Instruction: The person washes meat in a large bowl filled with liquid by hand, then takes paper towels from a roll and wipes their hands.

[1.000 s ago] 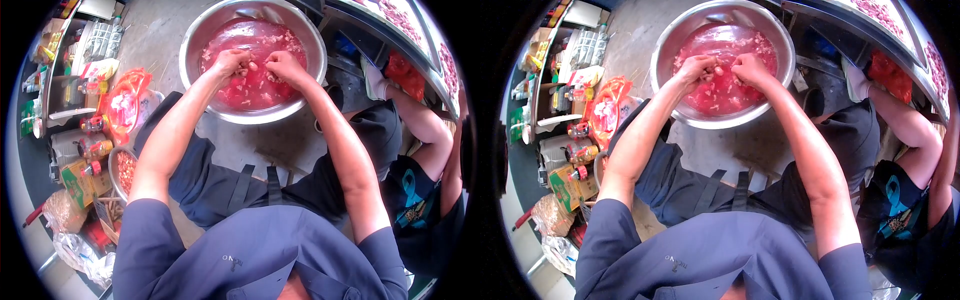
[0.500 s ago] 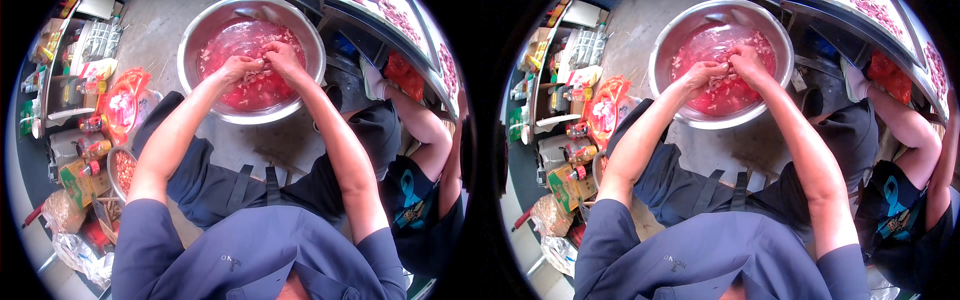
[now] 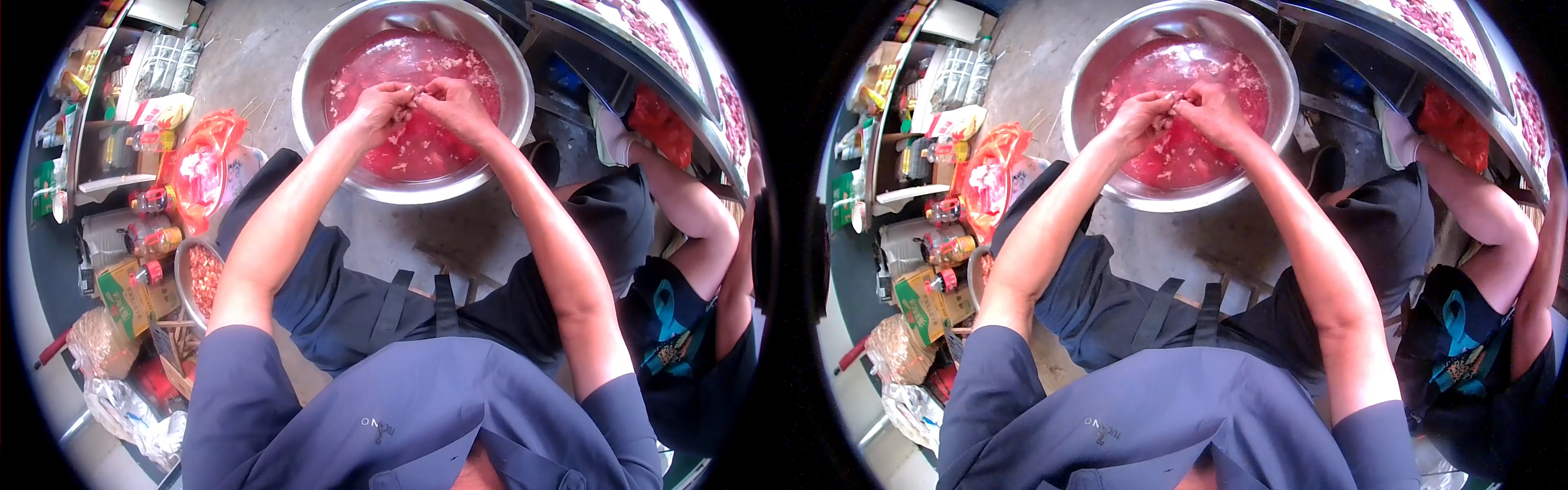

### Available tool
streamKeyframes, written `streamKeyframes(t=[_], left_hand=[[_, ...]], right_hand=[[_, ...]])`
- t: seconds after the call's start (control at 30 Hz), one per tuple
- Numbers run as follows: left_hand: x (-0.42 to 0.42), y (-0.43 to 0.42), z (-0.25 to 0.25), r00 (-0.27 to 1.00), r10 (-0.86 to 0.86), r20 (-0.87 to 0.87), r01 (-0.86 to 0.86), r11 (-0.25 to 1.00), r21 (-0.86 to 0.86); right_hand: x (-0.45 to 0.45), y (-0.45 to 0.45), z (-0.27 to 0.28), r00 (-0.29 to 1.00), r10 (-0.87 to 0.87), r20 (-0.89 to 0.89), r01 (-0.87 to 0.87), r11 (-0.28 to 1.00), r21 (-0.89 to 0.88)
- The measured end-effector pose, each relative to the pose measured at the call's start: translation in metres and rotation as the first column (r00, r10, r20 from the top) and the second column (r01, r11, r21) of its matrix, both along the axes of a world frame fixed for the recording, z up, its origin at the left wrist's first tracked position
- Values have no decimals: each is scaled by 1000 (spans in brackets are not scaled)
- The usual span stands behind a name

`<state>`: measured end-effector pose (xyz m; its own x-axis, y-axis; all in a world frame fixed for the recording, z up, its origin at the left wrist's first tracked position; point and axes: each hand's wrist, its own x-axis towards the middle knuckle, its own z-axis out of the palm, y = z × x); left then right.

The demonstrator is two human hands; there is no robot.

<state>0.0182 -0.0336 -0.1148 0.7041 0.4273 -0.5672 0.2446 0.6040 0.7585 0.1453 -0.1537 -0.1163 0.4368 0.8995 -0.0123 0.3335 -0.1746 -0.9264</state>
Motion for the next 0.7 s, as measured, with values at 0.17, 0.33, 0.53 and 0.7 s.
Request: streamKeyframes(t=[0.17, 0.33, 0.53, 0.7], left_hand=[[5, -7, 17, 997, -74, 15, 71, 988, 136], [5, -5, 13, 996, -83, 18, 78, 977, 197], [5, -5, 16, 998, 34, 51, -43, 984, 176], [5, -8, 17, 999, -22, -31, 29, 960, 280]], right_hand=[[4, 0, -2, 996, -42, 74, 43, 999, -8], [4, 0, -1, 997, -80, 18, 79, 995, 56], [2, 0, 1, 999, 21, 42, -21, 1000, -3], [-3, -3, 4, 996, 55, 76, -56, 998, 7]])
